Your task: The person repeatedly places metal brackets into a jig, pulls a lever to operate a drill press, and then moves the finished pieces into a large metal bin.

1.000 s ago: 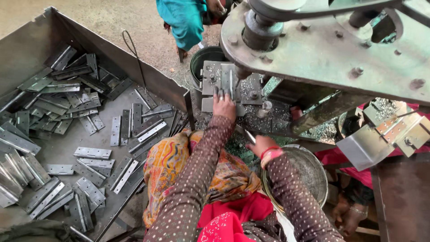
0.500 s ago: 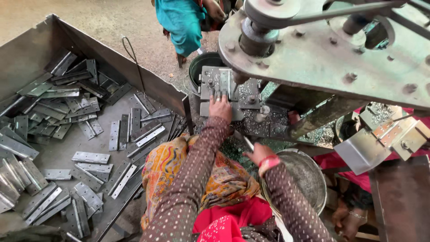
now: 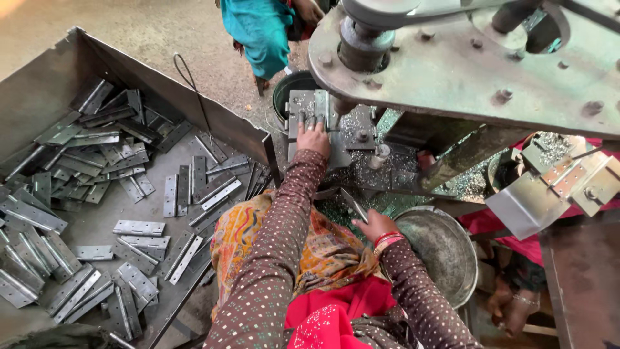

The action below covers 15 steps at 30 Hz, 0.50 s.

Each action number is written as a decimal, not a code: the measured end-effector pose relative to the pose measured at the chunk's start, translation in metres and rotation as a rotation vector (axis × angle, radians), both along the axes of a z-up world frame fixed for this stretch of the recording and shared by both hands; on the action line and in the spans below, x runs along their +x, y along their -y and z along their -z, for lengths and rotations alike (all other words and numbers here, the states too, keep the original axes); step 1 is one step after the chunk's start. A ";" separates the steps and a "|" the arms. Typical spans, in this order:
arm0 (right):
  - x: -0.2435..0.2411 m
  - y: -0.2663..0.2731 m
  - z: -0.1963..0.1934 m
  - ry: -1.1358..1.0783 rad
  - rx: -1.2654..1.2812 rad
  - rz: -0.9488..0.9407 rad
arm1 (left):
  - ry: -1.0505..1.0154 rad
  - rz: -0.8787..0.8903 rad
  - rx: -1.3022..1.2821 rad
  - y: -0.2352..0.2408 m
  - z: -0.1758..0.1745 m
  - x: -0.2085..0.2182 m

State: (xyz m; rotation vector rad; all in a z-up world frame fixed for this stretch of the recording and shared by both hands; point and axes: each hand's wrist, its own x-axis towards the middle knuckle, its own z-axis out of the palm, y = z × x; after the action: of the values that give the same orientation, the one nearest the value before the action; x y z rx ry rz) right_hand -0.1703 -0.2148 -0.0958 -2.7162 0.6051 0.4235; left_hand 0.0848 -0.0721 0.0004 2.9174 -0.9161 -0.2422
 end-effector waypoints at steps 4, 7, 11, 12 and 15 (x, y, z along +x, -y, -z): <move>0.015 -0.006 -0.052 0.357 0.041 0.123 | 0.089 0.192 0.185 -0.012 -0.007 -0.034; 0.017 -0.014 -0.078 0.578 0.048 0.175 | 0.255 0.209 0.194 -0.023 0.006 -0.097; 0.022 -0.016 -0.086 0.637 0.116 0.220 | 0.549 0.155 -0.305 -0.040 0.019 -0.133; 0.017 -0.016 -0.084 0.734 0.126 0.213 | 0.653 0.181 -0.396 -0.046 0.021 -0.137; 0.007 -0.017 -0.079 0.943 0.117 0.197 | 0.696 0.296 -0.502 -0.052 0.014 -0.135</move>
State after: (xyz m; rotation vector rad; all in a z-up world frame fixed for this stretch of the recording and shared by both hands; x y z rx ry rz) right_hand -0.1631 -0.1979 -0.0165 -2.3274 0.5176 -0.8034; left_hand -0.0506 -0.0202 -0.0141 2.3790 -1.2509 0.9059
